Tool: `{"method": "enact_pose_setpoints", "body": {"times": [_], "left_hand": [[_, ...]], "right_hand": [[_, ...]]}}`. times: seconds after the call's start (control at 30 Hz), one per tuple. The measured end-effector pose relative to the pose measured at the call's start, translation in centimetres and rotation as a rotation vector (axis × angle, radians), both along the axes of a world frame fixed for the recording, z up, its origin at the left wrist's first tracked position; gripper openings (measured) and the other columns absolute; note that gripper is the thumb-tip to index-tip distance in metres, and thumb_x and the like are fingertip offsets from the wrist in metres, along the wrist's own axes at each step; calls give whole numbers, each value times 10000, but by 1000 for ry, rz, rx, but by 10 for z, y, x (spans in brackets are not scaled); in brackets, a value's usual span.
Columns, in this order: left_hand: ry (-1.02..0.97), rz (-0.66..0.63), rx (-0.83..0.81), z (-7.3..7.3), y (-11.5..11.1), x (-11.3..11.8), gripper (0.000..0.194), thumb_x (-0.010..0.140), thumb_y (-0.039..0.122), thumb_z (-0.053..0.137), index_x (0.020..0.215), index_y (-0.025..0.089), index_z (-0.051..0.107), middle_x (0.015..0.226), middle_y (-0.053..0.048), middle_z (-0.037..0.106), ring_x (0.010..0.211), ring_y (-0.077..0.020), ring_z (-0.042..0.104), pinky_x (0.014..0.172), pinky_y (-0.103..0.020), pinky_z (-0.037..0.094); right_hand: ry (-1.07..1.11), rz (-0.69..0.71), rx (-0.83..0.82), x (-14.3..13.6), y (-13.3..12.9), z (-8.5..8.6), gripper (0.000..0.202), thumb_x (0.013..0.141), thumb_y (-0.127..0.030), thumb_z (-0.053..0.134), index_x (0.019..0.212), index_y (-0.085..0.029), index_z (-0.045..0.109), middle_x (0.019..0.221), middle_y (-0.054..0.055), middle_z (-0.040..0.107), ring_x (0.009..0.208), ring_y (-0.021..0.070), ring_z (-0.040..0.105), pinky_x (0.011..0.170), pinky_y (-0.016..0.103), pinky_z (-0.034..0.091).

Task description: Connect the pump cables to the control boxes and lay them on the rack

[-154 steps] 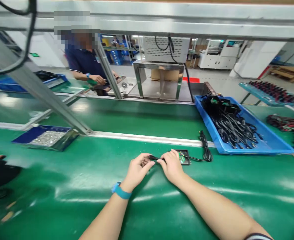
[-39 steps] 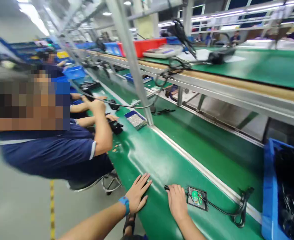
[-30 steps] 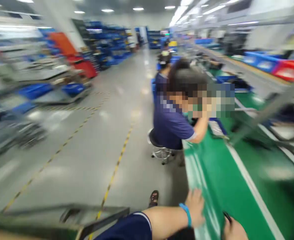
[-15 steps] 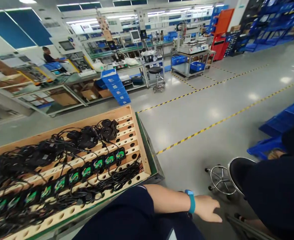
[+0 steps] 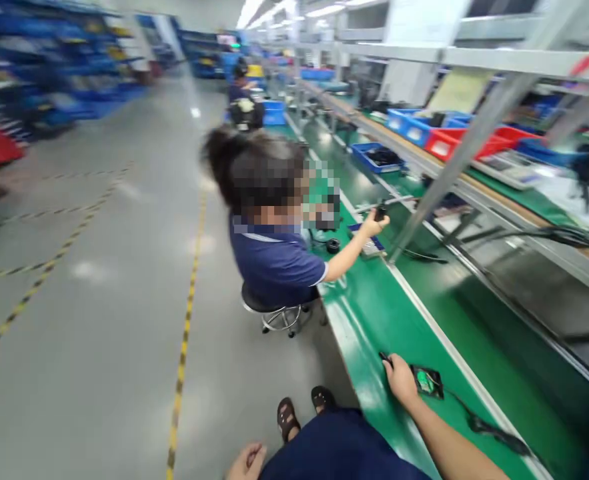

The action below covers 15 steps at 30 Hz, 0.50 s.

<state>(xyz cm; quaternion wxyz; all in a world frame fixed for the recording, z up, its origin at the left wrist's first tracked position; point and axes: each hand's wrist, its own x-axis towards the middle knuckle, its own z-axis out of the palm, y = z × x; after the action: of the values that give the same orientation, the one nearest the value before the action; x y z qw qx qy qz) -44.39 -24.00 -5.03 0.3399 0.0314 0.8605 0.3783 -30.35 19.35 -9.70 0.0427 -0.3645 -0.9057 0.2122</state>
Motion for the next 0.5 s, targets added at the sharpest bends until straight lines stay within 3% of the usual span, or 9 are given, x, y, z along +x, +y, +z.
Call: {"method": "enact_pose_setpoints", "body": {"times": [0.17, 0.27, 0.33, 0.4, 0.5], "left_hand": [[125, -387, -32, 19, 90, -45, 502, 677, 722, 572, 816, 248, 663, 840, -78, 744, 939, -328, 716, 869, -415, 575], [146, -583, 1, 25, 153, -52, 472, 714, 667, 548, 864, 235, 666, 860, -76, 740, 921, -305, 709, 862, -393, 564], [135, -686, 53, 21, 188, -48, 492, 724, 654, 527, 911, 220, 665, 880, -89, 735, 916, -296, 698, 868, -393, 552], [101, -741, 102, 13, 211, -39, 518, 744, 660, 515, 948, 206, 662, 893, -92, 730, 923, -289, 687, 881, -395, 543], [14, -729, 54, 1, 218, -26, 448, 790, 645, 585, 913, 222, 666, 855, -55, 717, 932, -279, 682, 885, -398, 549]], "right_hand": [[142, -156, 45, 39, -40, -13, 213, 961, -264, 449, 870, -186, 625, 862, 98, 677, 855, 259, 666, 825, 357, 509], [154, -220, 32, 59, -54, -15, 150, 938, -228, 504, 845, -195, 616, 839, 67, 667, 830, 226, 661, 802, 316, 501], [134, -235, -20, 66, -57, -12, 106, 902, -194, 549, 817, -193, 613, 822, 49, 659, 827, 212, 655, 788, 295, 493], [131, -240, -92, 66, -51, -8, 59, 864, -185, 598, 809, -188, 621, 817, 39, 658, 824, 202, 653, 776, 280, 488], [207, -228, -163, 52, -15, 0, 66, 857, -218, 624, 891, -172, 656, 889, 58, 677, 843, 195, 658, 787, 272, 494]]}}
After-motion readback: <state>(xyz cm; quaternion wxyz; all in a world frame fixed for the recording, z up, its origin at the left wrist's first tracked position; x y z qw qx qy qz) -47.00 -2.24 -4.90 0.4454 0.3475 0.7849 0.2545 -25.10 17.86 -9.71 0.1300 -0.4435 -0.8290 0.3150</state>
